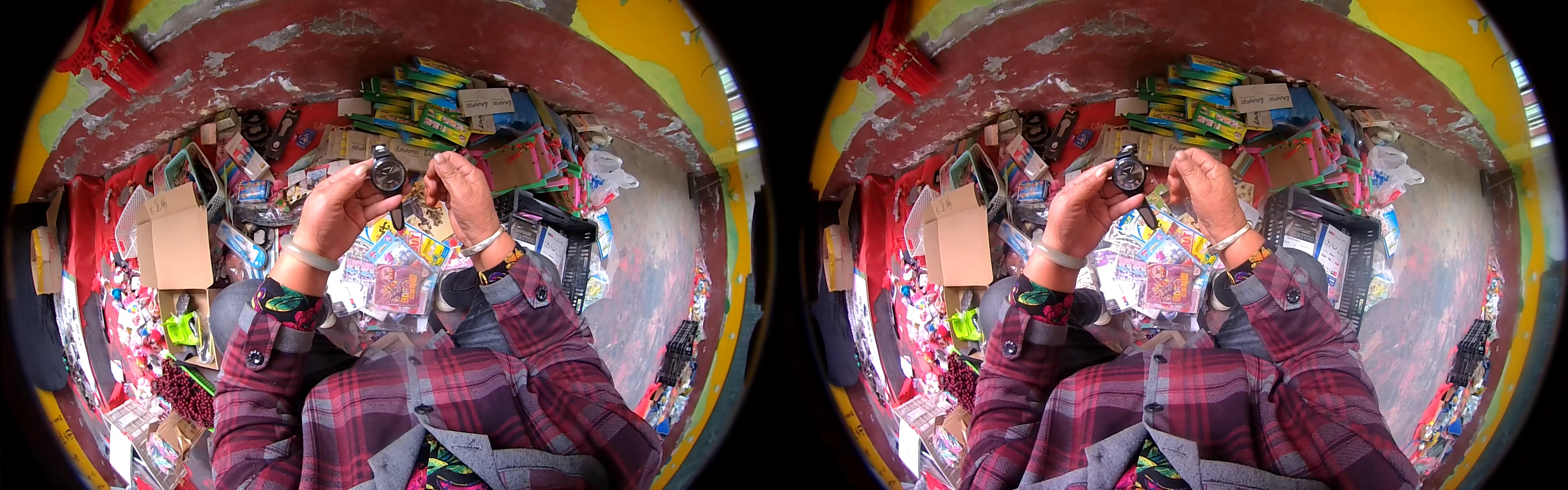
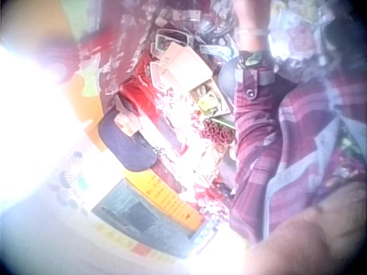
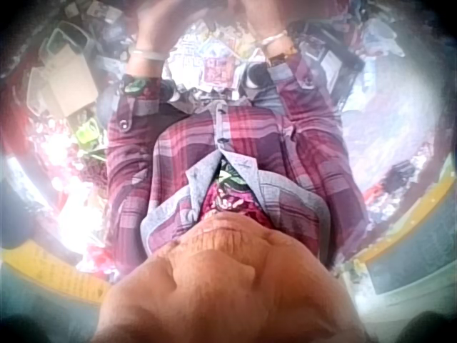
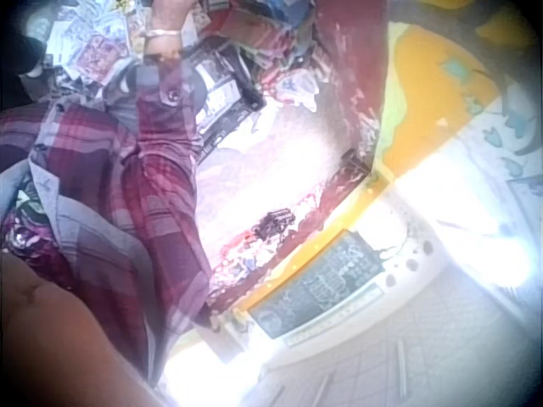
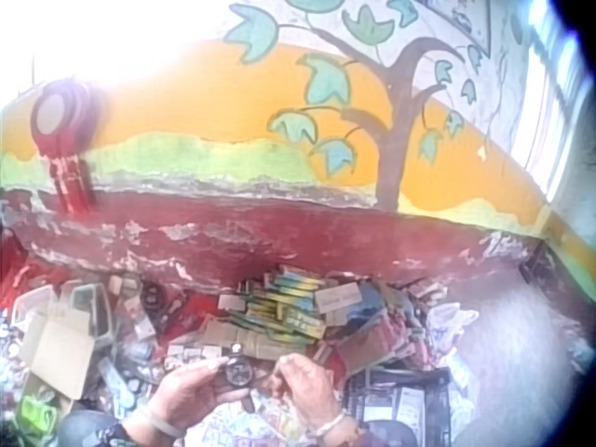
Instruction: The person opens a small rectangular box and removes a wristwatch. They hold the watch with both hands, turning it over to view the face and the back, and manipulating the strap and crown. The person continues to handle the watch, examining its details closely.
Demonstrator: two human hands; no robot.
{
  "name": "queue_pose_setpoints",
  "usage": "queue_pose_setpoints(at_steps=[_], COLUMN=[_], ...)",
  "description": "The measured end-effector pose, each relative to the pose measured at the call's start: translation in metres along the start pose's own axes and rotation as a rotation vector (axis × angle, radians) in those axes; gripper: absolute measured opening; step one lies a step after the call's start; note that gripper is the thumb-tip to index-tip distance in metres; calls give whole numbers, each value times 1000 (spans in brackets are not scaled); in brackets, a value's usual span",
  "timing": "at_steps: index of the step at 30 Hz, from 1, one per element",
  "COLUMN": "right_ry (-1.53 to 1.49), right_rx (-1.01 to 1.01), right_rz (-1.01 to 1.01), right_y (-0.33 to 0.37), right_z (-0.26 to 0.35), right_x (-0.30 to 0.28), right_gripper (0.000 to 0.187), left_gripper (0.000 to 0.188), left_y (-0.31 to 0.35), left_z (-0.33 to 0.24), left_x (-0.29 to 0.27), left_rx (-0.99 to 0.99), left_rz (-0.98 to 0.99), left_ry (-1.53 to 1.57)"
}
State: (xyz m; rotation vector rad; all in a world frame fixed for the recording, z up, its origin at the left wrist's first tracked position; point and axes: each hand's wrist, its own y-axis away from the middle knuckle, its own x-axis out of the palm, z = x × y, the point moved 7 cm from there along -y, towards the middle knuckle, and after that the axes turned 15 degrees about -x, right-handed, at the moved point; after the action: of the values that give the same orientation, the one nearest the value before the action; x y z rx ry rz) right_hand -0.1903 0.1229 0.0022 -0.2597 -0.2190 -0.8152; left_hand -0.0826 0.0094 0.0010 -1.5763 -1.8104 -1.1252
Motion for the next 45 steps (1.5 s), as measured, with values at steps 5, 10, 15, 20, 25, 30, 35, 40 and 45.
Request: queue_pose_setpoints(at_steps=[5,10,15,20,25,30,35,40,45], right_ry=[-23,-30,-49,-10,102,111,-431,-728,-735], right_rx=[-10,-3,6,3,-104,-106,140,274,272], right_rz=[17,31,29,41,66,79,109,262,253], right_y=[0,0,0,0,-2,1,5,15,16], right_z=[-2,-3,-4,-2,1,5,-20,-20,-24], right_x=[0,0,0,2,3,6,14,33,31], right_gripper=[26,23,21,16,16,14,14,22,25], left_gripper=[34,35,36,36,34,35,35,34,34], left_y=[0,-1,-1,-1,-2,-3,-4,1,3], left_z=[0,1,2,2,2,6,11,13,13], left_x=[-2,-2,-3,-2,-2,0,2,11,15], left_rx=[-2,-4,-6,-8,-28,-21,-60,-129,-155], left_rz=[-5,-25,-38,-32,-42,-24,-5,41,24], left_ry=[2,1,-16,-10,-32,-39,-12,-3,-44])
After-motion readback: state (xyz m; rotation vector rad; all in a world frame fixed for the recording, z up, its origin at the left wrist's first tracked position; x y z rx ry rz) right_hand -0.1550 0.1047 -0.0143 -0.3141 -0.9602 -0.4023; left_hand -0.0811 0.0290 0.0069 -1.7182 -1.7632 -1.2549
